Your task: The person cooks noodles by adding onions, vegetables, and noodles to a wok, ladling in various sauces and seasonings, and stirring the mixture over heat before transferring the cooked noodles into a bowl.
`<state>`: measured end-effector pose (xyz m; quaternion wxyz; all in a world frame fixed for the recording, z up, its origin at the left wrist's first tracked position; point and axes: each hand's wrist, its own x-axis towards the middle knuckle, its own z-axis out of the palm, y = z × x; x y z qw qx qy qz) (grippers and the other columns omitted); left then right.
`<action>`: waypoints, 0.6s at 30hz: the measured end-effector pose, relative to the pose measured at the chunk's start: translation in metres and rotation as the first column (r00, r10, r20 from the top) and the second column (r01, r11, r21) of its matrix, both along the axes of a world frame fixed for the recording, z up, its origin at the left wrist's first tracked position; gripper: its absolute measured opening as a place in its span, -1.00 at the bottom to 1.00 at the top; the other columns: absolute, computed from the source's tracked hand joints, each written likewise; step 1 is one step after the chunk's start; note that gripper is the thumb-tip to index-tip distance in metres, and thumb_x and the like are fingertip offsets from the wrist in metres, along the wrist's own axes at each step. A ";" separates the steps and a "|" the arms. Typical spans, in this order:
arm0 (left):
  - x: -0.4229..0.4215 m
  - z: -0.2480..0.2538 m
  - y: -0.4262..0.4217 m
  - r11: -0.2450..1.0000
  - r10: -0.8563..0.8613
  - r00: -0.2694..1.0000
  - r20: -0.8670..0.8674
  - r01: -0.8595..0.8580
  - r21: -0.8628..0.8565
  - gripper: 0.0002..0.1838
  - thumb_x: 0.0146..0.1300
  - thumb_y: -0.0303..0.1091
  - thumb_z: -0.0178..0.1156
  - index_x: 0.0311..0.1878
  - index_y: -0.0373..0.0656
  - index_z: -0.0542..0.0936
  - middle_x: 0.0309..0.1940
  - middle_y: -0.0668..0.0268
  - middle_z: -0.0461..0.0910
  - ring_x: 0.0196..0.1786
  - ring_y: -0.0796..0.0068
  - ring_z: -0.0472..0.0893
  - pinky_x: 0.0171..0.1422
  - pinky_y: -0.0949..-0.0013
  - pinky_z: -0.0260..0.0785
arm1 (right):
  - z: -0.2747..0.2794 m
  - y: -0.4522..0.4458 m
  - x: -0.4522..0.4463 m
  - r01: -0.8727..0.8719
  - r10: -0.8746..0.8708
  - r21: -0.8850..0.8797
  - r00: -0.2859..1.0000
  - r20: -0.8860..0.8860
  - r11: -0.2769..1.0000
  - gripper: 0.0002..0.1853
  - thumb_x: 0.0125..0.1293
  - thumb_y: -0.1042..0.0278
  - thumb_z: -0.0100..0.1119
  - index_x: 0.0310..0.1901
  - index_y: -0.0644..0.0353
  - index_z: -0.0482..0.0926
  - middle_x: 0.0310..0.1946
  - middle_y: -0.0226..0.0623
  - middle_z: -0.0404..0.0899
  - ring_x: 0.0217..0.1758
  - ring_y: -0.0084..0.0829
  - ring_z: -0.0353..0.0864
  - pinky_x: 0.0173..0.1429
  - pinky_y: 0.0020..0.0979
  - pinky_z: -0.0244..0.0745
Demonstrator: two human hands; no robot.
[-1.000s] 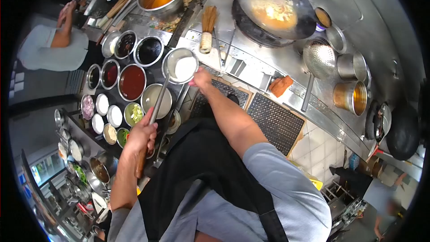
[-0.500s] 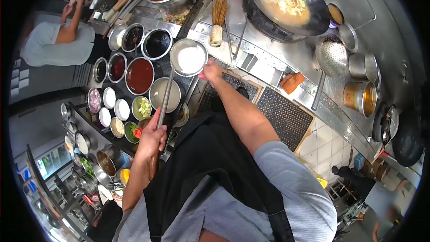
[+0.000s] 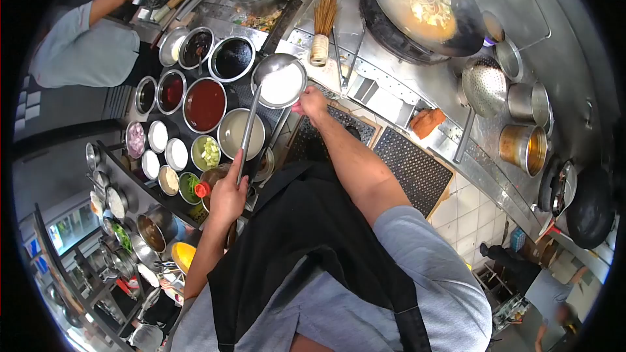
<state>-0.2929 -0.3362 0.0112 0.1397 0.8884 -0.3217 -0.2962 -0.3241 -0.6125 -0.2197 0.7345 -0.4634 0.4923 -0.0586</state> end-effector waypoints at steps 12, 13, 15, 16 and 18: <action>0.022 0.013 -0.009 0.782 0.410 0.341 -0.846 -0.608 0.134 -0.28 0.49 -0.44 0.02 0.64 0.18 0.06 -0.59 0.45 0.29 -0.68 0.65 0.25 -0.64 0.47 0.17 | -0.004 0.000 0.001 -0.016 0.016 -0.008 1.000 -0.015 1.000 -0.83 0.48 0.42 -0.04 -0.07 0.29 0.53 -0.45 -0.18 0.70 -0.55 -0.38 0.71 -0.54 -0.39 0.59; 0.027 0.020 -0.013 0.747 0.419 0.252 -0.872 -0.641 0.174 -0.30 0.51 -0.42 0.00 0.64 0.21 0.07 -0.59 0.44 0.31 -0.70 0.63 0.25 -0.65 0.46 0.17 | -0.005 0.000 0.001 -0.016 0.016 -0.009 1.000 -0.012 1.000 -0.82 0.48 0.42 -0.04 -0.06 0.29 0.53 -0.45 -0.19 0.70 -0.55 -0.39 0.72 -0.54 -0.39 0.59; 0.037 0.022 -0.012 0.686 0.398 0.084 -0.913 -0.689 0.236 -0.33 0.53 -0.39 -0.04 0.63 0.25 0.07 -0.59 0.43 0.33 -0.73 0.60 0.24 -0.66 0.44 0.17 | -0.006 0.001 0.001 -0.023 0.023 0.001 1.000 -0.005 1.000 -0.82 0.49 0.40 -0.04 -0.05 0.28 0.53 -0.44 -0.20 0.70 -0.54 -0.39 0.72 -0.53 -0.39 0.58; 0.042 0.019 -0.008 0.660 0.370 0.007 -0.929 -0.707 0.257 -0.33 0.54 -0.39 -0.05 0.63 0.26 0.08 -0.59 0.43 0.33 -0.74 0.60 0.23 -0.66 0.44 0.17 | -0.005 0.001 0.001 -0.025 0.025 0.007 1.000 -0.002 1.000 -0.81 0.49 0.39 -0.04 -0.05 0.27 0.53 -0.44 -0.20 0.70 -0.54 -0.40 0.72 -0.53 -0.39 0.58; 0.043 0.017 -0.004 0.640 0.332 -0.059 -0.942 -0.720 0.270 -0.34 0.54 -0.38 -0.05 0.63 0.28 0.08 -0.58 0.42 0.33 -0.75 0.59 0.23 -0.66 0.44 0.17 | -0.004 0.001 0.000 -0.035 0.035 -0.012 0.999 0.001 0.999 -0.81 0.50 0.38 -0.04 -0.05 0.26 0.54 -0.43 -0.21 0.70 -0.54 -0.41 0.71 -0.52 -0.40 0.57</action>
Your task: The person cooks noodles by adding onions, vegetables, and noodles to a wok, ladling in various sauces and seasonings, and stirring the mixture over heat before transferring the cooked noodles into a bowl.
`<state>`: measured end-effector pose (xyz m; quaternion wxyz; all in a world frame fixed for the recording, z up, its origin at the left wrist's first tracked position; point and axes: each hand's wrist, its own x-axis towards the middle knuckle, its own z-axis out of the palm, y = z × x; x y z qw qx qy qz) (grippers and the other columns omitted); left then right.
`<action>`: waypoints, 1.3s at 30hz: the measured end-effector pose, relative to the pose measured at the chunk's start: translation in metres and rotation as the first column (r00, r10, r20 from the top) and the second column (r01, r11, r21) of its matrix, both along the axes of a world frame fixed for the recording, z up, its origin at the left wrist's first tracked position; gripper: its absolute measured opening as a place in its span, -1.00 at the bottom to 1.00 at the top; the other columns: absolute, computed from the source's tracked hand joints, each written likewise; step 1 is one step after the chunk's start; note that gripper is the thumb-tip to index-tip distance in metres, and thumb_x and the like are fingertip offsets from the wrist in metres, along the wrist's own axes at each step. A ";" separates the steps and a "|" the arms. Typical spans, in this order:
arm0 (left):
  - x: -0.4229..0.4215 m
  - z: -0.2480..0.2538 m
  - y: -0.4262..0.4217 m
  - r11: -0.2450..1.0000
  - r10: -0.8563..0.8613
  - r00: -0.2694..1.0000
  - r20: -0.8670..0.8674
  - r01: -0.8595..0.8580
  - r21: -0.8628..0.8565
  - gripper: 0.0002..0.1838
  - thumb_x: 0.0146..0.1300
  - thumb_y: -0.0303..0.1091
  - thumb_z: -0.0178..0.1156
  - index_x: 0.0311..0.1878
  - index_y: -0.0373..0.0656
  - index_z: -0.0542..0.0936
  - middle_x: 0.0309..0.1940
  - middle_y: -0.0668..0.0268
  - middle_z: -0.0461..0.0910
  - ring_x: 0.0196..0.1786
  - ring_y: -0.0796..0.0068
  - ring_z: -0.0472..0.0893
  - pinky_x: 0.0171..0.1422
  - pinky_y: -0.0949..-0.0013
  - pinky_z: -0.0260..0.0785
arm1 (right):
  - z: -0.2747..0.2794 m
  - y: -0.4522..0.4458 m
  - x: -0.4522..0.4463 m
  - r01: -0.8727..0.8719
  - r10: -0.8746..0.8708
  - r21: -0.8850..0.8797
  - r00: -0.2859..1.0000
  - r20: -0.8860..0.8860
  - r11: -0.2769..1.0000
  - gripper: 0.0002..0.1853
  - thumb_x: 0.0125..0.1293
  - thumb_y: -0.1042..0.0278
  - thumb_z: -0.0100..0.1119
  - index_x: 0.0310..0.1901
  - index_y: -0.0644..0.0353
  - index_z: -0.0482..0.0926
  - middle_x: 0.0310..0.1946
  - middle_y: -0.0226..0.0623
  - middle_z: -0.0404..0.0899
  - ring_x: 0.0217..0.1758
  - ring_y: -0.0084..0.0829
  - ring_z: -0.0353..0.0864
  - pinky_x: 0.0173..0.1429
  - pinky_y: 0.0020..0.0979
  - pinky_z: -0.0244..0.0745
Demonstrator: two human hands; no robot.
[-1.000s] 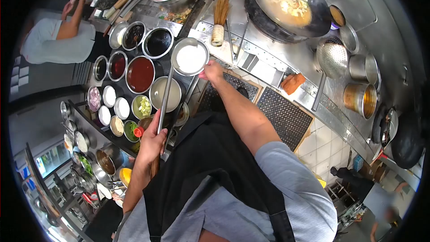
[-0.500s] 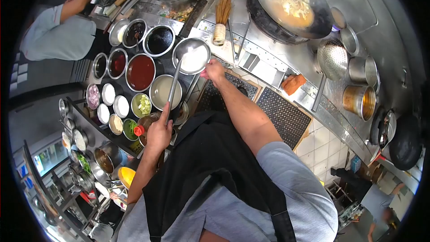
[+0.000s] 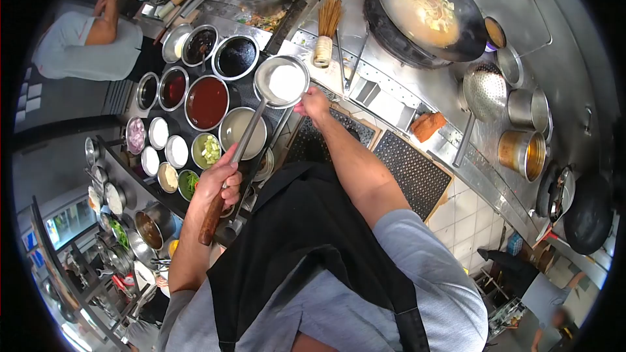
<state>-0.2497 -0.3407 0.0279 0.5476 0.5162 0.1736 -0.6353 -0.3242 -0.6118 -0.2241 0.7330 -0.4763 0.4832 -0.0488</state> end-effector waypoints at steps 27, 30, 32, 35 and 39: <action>-0.034 -0.045 0.013 0.814 -0.540 0.268 0.798 0.409 0.413 -0.24 0.44 -0.43 0.13 0.63 0.15 0.09 -0.53 0.15 0.47 -0.54 0.32 0.49 -0.29 0.25 0.43 | -0.001 -0.003 0.000 -0.013 0.013 0.029 1.000 0.000 0.999 -0.85 0.51 0.35 0.02 -0.06 0.21 0.52 -0.36 -0.29 0.67 -0.46 -0.44 0.73 -0.41 -0.41 0.62; -0.031 -0.036 0.006 0.930 -0.367 0.788 0.495 0.304 0.205 -0.26 0.48 -0.43 0.06 0.64 0.20 0.07 -0.58 0.30 0.41 -0.66 0.42 0.38 -0.50 0.30 0.35 | 0.002 -0.003 -0.001 0.000 0.000 0.041 1.000 -0.003 0.999 -0.85 0.50 0.35 0.02 -0.06 0.22 0.52 -0.36 -0.29 0.67 -0.47 -0.45 0.72 -0.43 -0.42 0.61; -0.023 -0.020 0.001 0.988 -0.153 0.949 0.275 0.141 0.064 -0.29 0.50 -0.42 0.01 0.64 0.23 0.06 -0.60 0.39 0.35 -0.70 0.52 0.32 -0.60 0.38 0.24 | 0.001 -0.001 -0.001 0.005 -0.005 0.040 1.000 -0.002 0.999 -0.85 0.51 0.35 0.02 -0.07 0.22 0.51 -0.36 -0.29 0.67 -0.47 -0.44 0.72 -0.42 -0.41 0.62; -0.015 -0.009 0.003 0.998 0.037 0.999 0.028 -0.036 -0.043 -0.32 0.52 -0.40 -0.04 0.63 0.25 0.07 -0.60 0.42 0.33 -0.73 0.57 0.29 -0.65 0.43 0.17 | 0.002 -0.002 -0.001 0.005 -0.005 0.025 1.000 0.001 1.000 -0.85 0.50 0.37 0.01 -0.07 0.25 0.51 -0.36 -0.26 0.67 -0.47 -0.43 0.72 -0.44 -0.41 0.61; -0.023 -0.004 0.006 0.999 -0.027 0.987 0.156 0.031 -0.024 -0.30 0.51 -0.43 -0.06 0.65 0.16 0.02 -0.58 0.42 0.32 -0.73 0.56 0.25 -0.65 0.43 0.19 | 0.003 -0.002 -0.001 0.006 -0.007 0.029 1.000 0.005 1.000 -0.84 0.48 0.39 0.00 -0.07 0.29 0.51 -0.36 -0.23 0.68 -0.49 -0.41 0.73 -0.49 -0.43 0.60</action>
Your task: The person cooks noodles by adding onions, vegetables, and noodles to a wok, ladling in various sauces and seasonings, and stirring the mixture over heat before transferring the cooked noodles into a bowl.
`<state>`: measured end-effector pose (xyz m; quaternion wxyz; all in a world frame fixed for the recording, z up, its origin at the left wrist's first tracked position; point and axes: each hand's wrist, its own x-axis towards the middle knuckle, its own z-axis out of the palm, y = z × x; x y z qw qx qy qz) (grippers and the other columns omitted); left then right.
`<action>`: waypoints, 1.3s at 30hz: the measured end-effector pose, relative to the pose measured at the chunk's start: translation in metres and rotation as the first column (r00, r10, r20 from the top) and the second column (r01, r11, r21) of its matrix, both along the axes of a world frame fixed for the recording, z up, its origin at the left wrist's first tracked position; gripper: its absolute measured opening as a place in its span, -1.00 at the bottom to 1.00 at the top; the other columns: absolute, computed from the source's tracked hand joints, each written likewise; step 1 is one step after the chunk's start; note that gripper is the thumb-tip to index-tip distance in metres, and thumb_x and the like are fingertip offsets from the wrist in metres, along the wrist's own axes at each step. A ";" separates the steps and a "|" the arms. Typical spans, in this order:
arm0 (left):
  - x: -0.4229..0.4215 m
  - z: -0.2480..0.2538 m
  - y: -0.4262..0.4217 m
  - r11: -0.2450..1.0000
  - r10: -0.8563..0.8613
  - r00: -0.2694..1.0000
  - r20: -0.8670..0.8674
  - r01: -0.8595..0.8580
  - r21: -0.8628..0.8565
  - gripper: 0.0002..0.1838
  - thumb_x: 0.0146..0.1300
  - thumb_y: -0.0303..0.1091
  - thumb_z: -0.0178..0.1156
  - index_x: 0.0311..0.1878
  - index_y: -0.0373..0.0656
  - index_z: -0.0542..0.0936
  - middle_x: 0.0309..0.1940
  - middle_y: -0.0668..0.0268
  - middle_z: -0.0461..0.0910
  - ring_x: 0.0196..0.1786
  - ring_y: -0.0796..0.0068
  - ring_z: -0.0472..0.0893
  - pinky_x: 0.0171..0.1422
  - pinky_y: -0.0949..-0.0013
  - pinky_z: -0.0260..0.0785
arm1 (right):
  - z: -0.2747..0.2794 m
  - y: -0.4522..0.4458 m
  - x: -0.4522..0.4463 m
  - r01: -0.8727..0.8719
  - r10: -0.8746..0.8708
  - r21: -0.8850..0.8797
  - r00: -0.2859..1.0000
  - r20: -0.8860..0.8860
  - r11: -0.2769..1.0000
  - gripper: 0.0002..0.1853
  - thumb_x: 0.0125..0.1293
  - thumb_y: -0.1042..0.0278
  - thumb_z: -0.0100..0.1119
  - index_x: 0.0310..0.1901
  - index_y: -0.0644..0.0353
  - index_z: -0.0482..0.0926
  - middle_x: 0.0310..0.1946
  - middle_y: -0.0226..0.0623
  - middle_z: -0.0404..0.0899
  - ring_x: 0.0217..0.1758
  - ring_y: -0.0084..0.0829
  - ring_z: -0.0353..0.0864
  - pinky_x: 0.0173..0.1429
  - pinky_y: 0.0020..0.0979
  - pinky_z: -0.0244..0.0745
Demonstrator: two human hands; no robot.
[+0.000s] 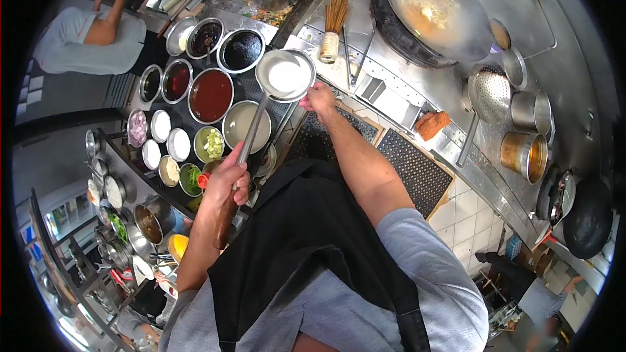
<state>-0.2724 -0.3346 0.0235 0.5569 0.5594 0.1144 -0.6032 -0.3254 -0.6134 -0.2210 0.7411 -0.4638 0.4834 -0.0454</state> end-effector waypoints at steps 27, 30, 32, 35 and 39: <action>-0.008 -0.022 -0.002 0.987 -0.154 0.953 0.261 0.136 0.084 -0.24 0.47 -0.48 0.01 0.66 0.02 -0.04 -0.58 0.43 0.33 -0.71 0.61 0.29 -0.64 0.49 0.19 | 0.006 -0.002 -0.004 -0.059 0.059 -0.001 0.997 -0.040 0.998 -0.82 0.54 0.28 0.03 -0.04 0.20 0.51 -0.36 -0.31 0.66 -0.46 -0.48 0.69 -0.36 -0.41 0.60; -0.009 -0.016 -0.003 0.996 -0.088 0.983 0.158 0.081 0.048 -0.26 0.49 -0.46 -0.02 0.66 0.11 -0.01 -0.59 0.41 0.32 -0.73 0.57 0.30 -0.63 0.46 0.20 | 0.002 -0.004 -0.005 -0.079 0.079 0.001 0.996 -0.030 0.997 -0.81 0.54 0.27 0.04 -0.03 0.20 0.51 -0.36 -0.31 0.66 -0.46 -0.47 0.69 -0.37 -0.42 0.60; -0.010 -0.008 -0.005 0.998 -0.042 0.994 0.098 0.038 0.043 -0.28 0.50 -0.45 -0.04 0.65 0.17 0.02 -0.60 0.40 0.32 -0.74 0.55 0.29 -0.63 0.43 0.20 | 0.005 -0.007 -0.006 -0.097 0.098 0.008 0.995 -0.030 0.995 -0.81 0.54 0.27 0.04 -0.01 0.20 0.50 -0.35 -0.31 0.66 -0.46 -0.47 0.69 -0.37 -0.42 0.59; -0.014 0.004 -0.009 0.998 0.045 0.999 0.012 -0.045 0.039 -0.31 0.51 -0.43 -0.07 0.64 0.23 0.05 -0.61 0.40 0.30 -0.75 0.53 0.28 -0.63 0.40 0.19 | 0.010 -0.010 -0.017 -0.117 0.118 0.020 0.993 -0.024 0.993 -0.79 0.52 0.26 0.06 0.02 0.19 0.50 -0.35 -0.29 0.67 -0.45 -0.45 0.69 -0.40 -0.43 0.57; -0.026 0.026 -0.020 0.992 0.115 0.991 -0.072 -0.118 -0.040 -0.36 0.55 -0.39 -0.12 0.63 0.27 0.09 -0.63 0.42 0.26 -0.78 0.54 0.23 -0.65 0.41 0.13 | 0.022 -0.025 -0.067 -0.122 0.123 -0.025 0.992 0.033 0.992 -0.75 0.50 0.25 0.14 0.03 0.23 0.51 -0.35 -0.26 0.66 -0.46 -0.46 0.67 -0.41 -0.44 0.60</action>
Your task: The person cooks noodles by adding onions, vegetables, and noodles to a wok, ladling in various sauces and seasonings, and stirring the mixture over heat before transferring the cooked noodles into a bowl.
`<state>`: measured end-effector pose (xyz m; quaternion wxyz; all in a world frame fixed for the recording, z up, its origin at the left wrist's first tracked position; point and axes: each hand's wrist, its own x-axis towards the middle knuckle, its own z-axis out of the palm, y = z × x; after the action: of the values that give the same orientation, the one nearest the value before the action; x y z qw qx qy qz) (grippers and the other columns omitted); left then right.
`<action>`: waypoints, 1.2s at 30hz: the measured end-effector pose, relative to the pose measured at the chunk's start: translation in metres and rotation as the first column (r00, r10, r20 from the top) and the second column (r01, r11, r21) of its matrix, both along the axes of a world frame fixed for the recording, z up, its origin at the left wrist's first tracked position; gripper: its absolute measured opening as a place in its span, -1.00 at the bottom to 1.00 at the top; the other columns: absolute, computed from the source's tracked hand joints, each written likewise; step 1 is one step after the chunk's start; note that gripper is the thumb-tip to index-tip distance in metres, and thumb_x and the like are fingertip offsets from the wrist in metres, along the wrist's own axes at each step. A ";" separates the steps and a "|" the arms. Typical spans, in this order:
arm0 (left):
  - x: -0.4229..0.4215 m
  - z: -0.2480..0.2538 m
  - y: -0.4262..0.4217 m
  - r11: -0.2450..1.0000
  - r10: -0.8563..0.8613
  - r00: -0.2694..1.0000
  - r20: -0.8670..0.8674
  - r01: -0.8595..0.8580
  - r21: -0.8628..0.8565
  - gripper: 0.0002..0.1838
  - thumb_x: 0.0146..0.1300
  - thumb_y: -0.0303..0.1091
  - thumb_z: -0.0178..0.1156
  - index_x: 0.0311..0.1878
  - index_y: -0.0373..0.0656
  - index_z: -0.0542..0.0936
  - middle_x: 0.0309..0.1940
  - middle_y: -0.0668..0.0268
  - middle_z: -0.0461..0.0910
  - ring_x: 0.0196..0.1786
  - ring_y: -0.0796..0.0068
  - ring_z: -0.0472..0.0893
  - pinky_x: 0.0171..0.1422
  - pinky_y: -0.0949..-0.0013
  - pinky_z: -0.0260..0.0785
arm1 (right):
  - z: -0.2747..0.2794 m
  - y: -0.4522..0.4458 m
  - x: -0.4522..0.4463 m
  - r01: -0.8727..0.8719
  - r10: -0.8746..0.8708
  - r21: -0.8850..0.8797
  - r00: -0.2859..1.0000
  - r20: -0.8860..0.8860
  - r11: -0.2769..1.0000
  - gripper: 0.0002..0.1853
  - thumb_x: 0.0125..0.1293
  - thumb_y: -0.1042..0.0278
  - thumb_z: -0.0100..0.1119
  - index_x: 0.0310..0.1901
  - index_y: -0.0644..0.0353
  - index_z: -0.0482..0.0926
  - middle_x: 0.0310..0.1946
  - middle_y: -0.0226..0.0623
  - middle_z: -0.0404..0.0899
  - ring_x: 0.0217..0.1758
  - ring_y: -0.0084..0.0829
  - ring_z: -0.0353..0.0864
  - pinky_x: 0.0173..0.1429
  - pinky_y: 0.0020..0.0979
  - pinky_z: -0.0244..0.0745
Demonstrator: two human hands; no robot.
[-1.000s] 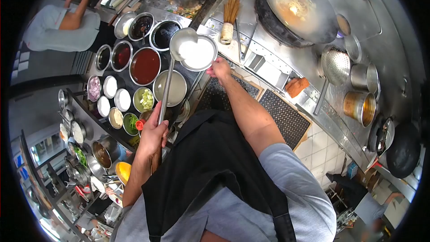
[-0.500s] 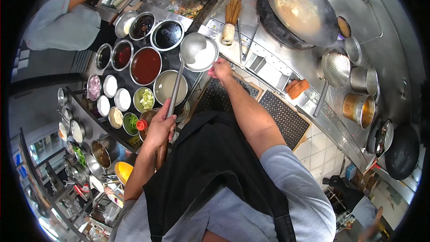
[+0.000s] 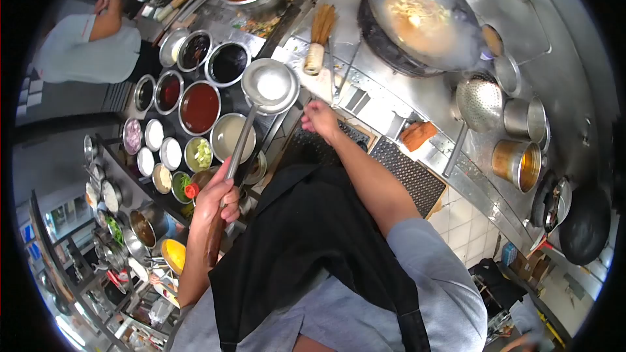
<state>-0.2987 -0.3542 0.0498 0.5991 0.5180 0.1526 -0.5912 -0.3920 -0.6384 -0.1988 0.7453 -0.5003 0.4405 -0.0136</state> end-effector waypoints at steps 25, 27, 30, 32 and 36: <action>-0.030 -0.087 -0.442 0.405 -0.522 -0.597 0.609 0.455 0.793 -0.26 0.36 -0.32 0.12 0.59 0.26 0.16 -0.28 -0.19 0.67 -0.18 -0.26 0.67 0.02 -0.17 0.49 | -0.019 -0.141 -0.284 0.329 -0.606 -0.665 0.760 -0.236 0.671 -0.35 0.03 0.27 0.59 0.10 0.38 0.48 -0.03 0.08 0.63 0.05 0.03 0.66 0.19 -0.13 0.55; -0.021 -0.103 -0.462 0.444 -0.504 -0.633 0.587 0.393 0.805 -0.26 0.34 -0.34 0.12 0.57 0.25 0.18 -0.32 -0.16 0.68 -0.24 -0.25 0.67 -0.04 -0.18 0.50 | -0.007 -0.147 -0.279 0.341 -0.604 -0.599 0.734 -0.312 0.725 -0.37 0.06 0.27 0.57 0.09 0.37 0.48 -0.02 0.08 0.63 0.05 0.00 0.66 0.20 -0.16 0.55; -0.011 -0.098 -0.457 0.458 -0.527 -0.634 0.566 0.349 0.818 -0.25 0.32 -0.36 0.13 0.58 0.22 0.18 -0.34 -0.17 0.67 -0.29 -0.24 0.67 -0.08 -0.19 0.50 | -0.025 -0.157 -0.281 0.417 -0.597 -0.487 0.742 -0.306 0.768 -0.39 0.09 0.29 0.53 0.12 0.35 0.47 -0.01 0.03 0.63 0.06 -0.07 0.66 0.21 -0.19 0.55; -0.010 -0.073 -0.429 0.438 -0.547 -0.599 0.585 0.390 0.810 -0.24 0.31 -0.36 0.13 0.58 0.14 0.17 -0.36 -0.18 0.67 -0.31 -0.23 0.67 -0.11 -0.18 0.50 | -0.046 -0.158 -0.291 0.552 -0.606 -0.305 0.787 -0.115 0.776 -0.40 0.11 0.33 0.49 0.16 0.34 0.46 0.00 -0.04 0.64 0.05 -0.12 0.67 0.20 -0.21 0.56; -0.003 -0.051 -0.388 0.352 -0.531 -0.565 0.632 0.531 0.771 -0.23 0.33 -0.34 0.13 0.60 0.16 0.14 -0.35 -0.20 0.66 -0.24 -0.27 0.66 -0.07 -0.18 0.49 | 0.004 -0.147 -0.302 0.691 -0.719 0.199 0.673 0.172 0.694 -0.43 0.22 0.34 0.36 0.24 0.30 0.45 0.02 -0.16 0.63 0.07 -0.21 0.66 0.19 -0.19 0.60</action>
<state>-0.3014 -0.7424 -0.0016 0.0462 0.7288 -0.6292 -0.2663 -0.6945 -0.7858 -0.1944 0.7568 -0.2410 0.5074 -0.3342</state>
